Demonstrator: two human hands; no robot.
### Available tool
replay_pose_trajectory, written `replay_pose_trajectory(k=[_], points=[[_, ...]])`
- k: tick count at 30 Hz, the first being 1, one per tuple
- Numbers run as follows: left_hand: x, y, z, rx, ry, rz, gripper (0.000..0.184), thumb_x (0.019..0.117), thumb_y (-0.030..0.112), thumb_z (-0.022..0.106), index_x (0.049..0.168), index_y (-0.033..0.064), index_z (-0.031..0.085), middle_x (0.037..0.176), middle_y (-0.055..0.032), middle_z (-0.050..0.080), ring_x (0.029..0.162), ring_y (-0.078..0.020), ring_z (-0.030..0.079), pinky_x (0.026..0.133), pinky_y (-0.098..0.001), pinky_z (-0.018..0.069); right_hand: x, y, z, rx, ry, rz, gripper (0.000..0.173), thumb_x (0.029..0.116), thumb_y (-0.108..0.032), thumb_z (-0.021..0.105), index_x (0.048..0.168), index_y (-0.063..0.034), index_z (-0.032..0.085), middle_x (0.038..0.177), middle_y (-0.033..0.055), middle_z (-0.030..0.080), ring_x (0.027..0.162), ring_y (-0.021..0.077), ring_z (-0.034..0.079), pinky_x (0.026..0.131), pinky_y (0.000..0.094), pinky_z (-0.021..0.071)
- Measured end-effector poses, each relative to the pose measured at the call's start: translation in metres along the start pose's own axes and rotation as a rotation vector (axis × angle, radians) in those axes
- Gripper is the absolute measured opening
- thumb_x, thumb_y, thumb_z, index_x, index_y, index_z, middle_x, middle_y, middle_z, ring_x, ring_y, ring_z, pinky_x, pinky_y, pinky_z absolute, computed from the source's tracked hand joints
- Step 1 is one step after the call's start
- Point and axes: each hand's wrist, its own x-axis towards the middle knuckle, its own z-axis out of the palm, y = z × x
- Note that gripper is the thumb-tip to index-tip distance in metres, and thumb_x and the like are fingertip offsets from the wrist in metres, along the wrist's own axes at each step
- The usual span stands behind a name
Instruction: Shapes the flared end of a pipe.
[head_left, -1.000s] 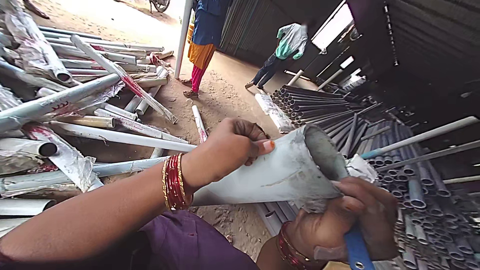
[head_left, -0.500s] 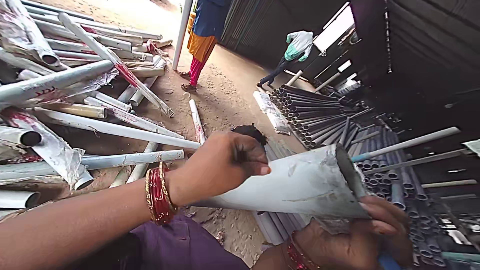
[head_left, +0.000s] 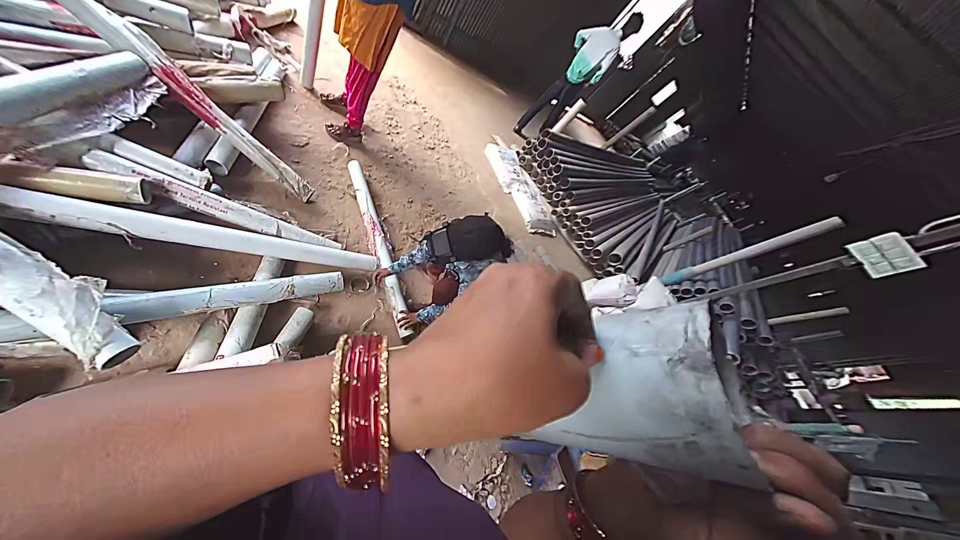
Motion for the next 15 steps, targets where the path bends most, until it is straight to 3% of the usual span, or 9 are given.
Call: replay_pose_trajectory(k=[4, 7, 8, 10, 12, 15], points=[[-0.015, -0.016, -0.003, 0.021, 0.024, -0.172, 0.016, 0.0914, 0.007, 0.068, 0.077, 0.0128, 0.064, 0.064, 0.0049, 0.060, 0.055, -0.0013, 0.055, 0.050, -0.0184, 0.0443, -0.003, -0.001, -0.002, 0.012, 0.012, -0.030, 0.025, 0.1096, -0.023, 0.042, 0.102, -0.0164, 0.065, 0.100, -0.0095, 0.060, 0.103, 0.0000, 0.057, 0.091, 0.0150, 0.0447], [-0.019, -0.047, -0.009, 0.016, -0.002, -0.483, 0.009, 0.0957, 0.007, 0.069, 0.087, 0.0069, 0.069, 0.073, -0.0021, 0.066, 0.062, -0.0085, 0.062, 0.060, -0.0252, 0.0522, -0.005, -0.002, -0.008, 0.012, 0.007, -0.024, 0.023, 0.1092, -0.023, 0.043, 0.103, -0.0173, 0.065, 0.101, -0.0102, 0.062, 0.105, 0.0001, 0.058, 0.092, 0.0150, 0.0450], [-0.020, -0.056, -0.012, 0.003, -0.006, -0.508, 0.008, 0.0967, 0.007, 0.069, 0.088, 0.0053, 0.069, 0.075, -0.0030, 0.067, 0.064, -0.0090, 0.063, 0.063, -0.0254, 0.0542, -0.005, -0.001, -0.008, 0.007, 0.008, -0.024, 0.023, 0.1094, -0.023, 0.042, 0.103, -0.0175, 0.064, 0.101, -0.0100, 0.061, 0.105, 0.0003, 0.058, 0.092, 0.0155, 0.0448], [-0.023, -0.062, -0.014, 0.005, 0.061, -0.343, 0.010, 0.0947, 0.007, 0.070, 0.085, 0.0067, 0.071, 0.071, -0.0009, 0.067, 0.061, -0.0069, 0.062, 0.059, -0.0231, 0.0533, -0.007, -0.003, -0.008, 0.007, 0.014, -0.006, 0.024, 0.1094, -0.022, 0.042, 0.102, -0.0175, 0.065, 0.102, -0.0105, 0.062, 0.106, 0.0002, 0.058, 0.093, 0.0157, 0.0448], [-0.020, -0.050, -0.011, 0.046, 0.149, -0.017, 0.007, 0.0911, 0.008, 0.071, 0.085, 0.0107, 0.074, 0.071, 0.0046, 0.067, 0.061, -0.0014, 0.061, 0.056, -0.0186, 0.0524, -0.006, -0.003, -0.009, 0.009, -0.003, -0.010, 0.023, 0.1095, -0.022, 0.043, 0.103, -0.0179, 0.065, 0.103, -0.0106, 0.062, 0.108, 0.0002, 0.058, 0.094, 0.0158, 0.0447], [-0.012, -0.020, -0.005, 0.065, 0.160, 0.358, 0.013, 0.0872, 0.012, 0.075, 0.098, 0.0050, 0.075, 0.086, 0.0026, 0.071, 0.072, 0.0009, 0.064, 0.064, -0.0147, 0.0563, -0.005, -0.001, -0.012, -0.017, -0.063, -0.061, 0.022, 0.1098, -0.022, 0.041, 0.107, -0.0182, 0.063, 0.106, -0.0099, 0.061, 0.109, -0.0002, 0.057, 0.095, 0.0154, 0.0445]])
